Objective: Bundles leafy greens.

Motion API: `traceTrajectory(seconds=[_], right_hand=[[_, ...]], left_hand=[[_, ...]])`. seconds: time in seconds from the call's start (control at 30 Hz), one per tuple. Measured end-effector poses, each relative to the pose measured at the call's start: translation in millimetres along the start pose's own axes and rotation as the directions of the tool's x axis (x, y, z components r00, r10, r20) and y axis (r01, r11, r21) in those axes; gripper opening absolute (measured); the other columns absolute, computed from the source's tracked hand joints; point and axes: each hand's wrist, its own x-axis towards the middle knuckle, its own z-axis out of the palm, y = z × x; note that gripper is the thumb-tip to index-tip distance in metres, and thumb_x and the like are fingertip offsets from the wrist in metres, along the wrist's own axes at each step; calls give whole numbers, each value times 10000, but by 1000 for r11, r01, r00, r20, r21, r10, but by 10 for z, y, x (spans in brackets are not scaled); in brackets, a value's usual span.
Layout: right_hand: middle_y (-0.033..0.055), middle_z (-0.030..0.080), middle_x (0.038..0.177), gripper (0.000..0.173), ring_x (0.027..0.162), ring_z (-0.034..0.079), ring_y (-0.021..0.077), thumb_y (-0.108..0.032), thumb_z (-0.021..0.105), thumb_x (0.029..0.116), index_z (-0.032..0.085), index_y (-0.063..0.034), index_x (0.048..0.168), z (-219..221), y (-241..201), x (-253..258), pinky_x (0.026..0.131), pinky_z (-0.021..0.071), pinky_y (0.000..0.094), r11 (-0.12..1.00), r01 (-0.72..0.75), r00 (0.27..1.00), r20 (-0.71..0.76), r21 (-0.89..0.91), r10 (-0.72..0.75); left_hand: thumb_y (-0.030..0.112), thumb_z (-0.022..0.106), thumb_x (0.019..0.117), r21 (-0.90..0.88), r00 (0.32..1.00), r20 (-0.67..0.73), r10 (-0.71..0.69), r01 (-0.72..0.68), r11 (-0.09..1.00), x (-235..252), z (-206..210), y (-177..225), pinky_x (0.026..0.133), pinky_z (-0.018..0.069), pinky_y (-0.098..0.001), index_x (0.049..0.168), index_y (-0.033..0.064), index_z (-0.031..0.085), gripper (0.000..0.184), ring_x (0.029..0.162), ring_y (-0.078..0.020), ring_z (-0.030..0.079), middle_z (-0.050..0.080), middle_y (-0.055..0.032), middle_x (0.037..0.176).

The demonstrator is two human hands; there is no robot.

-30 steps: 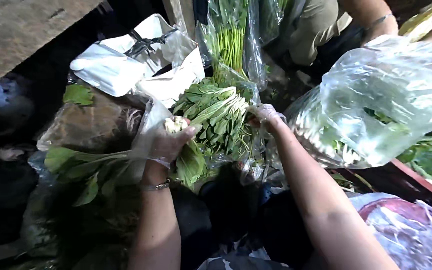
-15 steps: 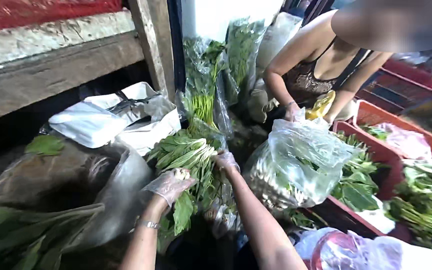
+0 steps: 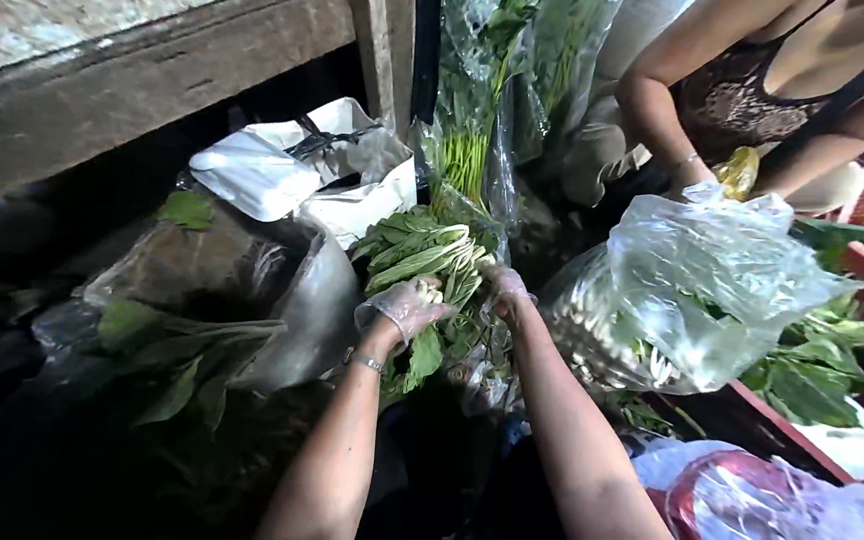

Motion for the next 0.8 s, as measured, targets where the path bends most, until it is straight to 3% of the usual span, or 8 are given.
traceTrajectory(seconds=[0.07,0.17,0.27,0.4,0.5,0.6,0.7,0.8], right_hand=[[100,606,1032,333,825,594,163,-234,530,1075,522,-33,1340,0,13,14,720,529,329,1000,31,999,8,2,-31],[121,619,1036,320,857,600,199,-245,540,1070,562,-26,1303,35,20,12,753,534,388,998,55,998,-26,-24,-56],[102,590,939,272,787,579,186,-234,536,1065,575,-10,1214,84,27,-55,711,523,379,999,51,994,-92,-18,-53],[133,610,1091,333,922,614,208,-230,479,1090,497,-36,1360,-29,79,-37,805,545,410,995,53,998,-47,85,-49],[203,642,1185,381,1036,630,294,-269,562,1061,563,-15,1345,-134,73,70,891,528,495,950,75,994,-59,-304,-97],[231,684,1224,485,1140,649,425,-388,710,951,643,-110,1342,-148,-84,83,942,508,653,708,46,966,-149,-705,-211],[204,670,1280,399,1220,618,418,-381,604,1005,659,-172,1340,-92,-284,84,971,489,652,634,4,924,-239,-773,-298],[232,664,1289,429,1243,607,414,-381,468,1080,668,-79,1309,5,-450,197,1027,448,647,624,97,962,-89,-775,-260]], left_hand=[[299,792,886,-25,999,36,38,-37,999,-28,-6,3,1043,459,-521,1367,103,594,556,1187,-319,608,647,-193,1263],[255,807,870,-1,992,99,78,-78,997,-24,20,-2,1059,457,-510,1342,107,622,528,1212,-304,599,637,-176,1298],[236,785,896,108,987,135,93,-108,988,23,30,-14,1126,395,-525,1389,8,574,583,1310,-351,537,571,-224,1398],[272,787,899,62,997,14,81,-82,995,-41,-62,-11,1096,415,-542,1417,-3,539,636,1270,-372,561,598,-239,1353],[273,793,893,49,998,-15,53,-52,997,-67,-85,-12,1073,431,-544,1405,15,557,620,1240,-363,577,616,-229,1323],[280,789,897,62,999,12,37,-38,997,-65,-77,-10,1078,431,-528,1399,20,562,609,1244,-348,577,617,-223,1323],[270,782,905,67,999,12,34,-34,997,-72,-81,10,1086,429,-519,1401,20,562,597,1254,-342,575,613,-219,1333],[257,779,909,69,999,17,36,-37,997,-70,-79,18,1079,432,-517,1407,16,557,596,1237,-340,585,622,-220,1319]])
